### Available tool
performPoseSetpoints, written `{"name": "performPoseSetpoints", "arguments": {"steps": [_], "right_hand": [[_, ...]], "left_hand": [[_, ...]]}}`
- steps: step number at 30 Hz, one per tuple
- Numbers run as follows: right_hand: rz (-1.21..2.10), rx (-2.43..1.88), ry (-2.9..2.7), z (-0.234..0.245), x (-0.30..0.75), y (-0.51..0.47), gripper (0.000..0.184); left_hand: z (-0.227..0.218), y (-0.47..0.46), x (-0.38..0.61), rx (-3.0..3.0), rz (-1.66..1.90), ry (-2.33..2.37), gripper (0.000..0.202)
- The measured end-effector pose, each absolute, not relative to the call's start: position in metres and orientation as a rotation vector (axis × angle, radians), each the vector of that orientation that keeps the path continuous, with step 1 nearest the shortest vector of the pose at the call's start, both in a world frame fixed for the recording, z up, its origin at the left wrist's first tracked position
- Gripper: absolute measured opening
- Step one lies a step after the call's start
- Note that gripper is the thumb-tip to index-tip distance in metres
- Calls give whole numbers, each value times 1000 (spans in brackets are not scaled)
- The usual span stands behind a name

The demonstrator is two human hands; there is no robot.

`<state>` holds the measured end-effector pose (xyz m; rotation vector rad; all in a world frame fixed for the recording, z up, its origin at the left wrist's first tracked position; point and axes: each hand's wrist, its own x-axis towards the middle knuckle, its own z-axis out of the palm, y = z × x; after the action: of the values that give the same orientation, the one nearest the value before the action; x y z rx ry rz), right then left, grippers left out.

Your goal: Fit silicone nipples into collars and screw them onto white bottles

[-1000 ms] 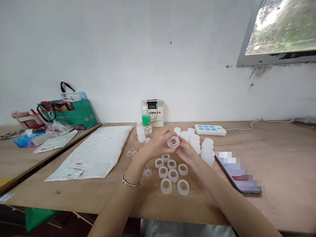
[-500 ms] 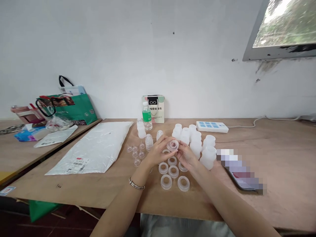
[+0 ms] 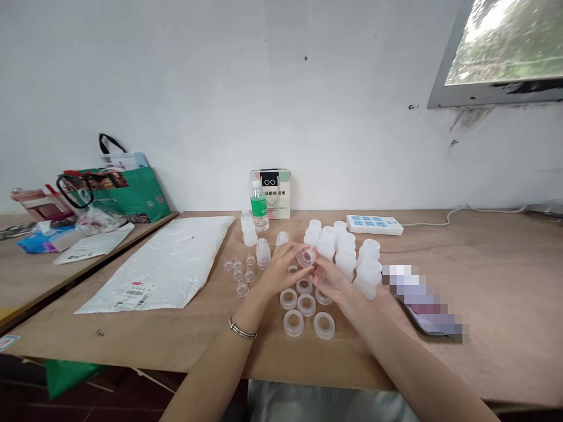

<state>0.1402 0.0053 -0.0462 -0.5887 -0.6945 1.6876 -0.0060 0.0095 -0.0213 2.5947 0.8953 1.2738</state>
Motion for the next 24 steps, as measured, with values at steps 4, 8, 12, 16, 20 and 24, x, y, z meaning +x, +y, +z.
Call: {"name": "performPoseSetpoints", "arguments": {"steps": [4,8,12,16,20,24], "right_hand": [[1617,-604,-714,-51,140,10,20],[1560,-626,-722,-54,138,12,20],[1515,-638,-701,-55,134,11,21],[1487,-629,-689,-51,130,6,23],[1467,-615,-707,-41,126,-3,30],[1315,-599,-712,-32,123,-11,31]], "left_hand": [[-23,7,-2,2596,1357,892,33],[-25,4,2,2647,1416,894,29],[-29,5,2,2675,1436,913,27],[-32,8,3,2605,1456,962,29],[-29,10,0,2567,1480,931,32],[-27,11,-6,2496,1376,751,53]]}}
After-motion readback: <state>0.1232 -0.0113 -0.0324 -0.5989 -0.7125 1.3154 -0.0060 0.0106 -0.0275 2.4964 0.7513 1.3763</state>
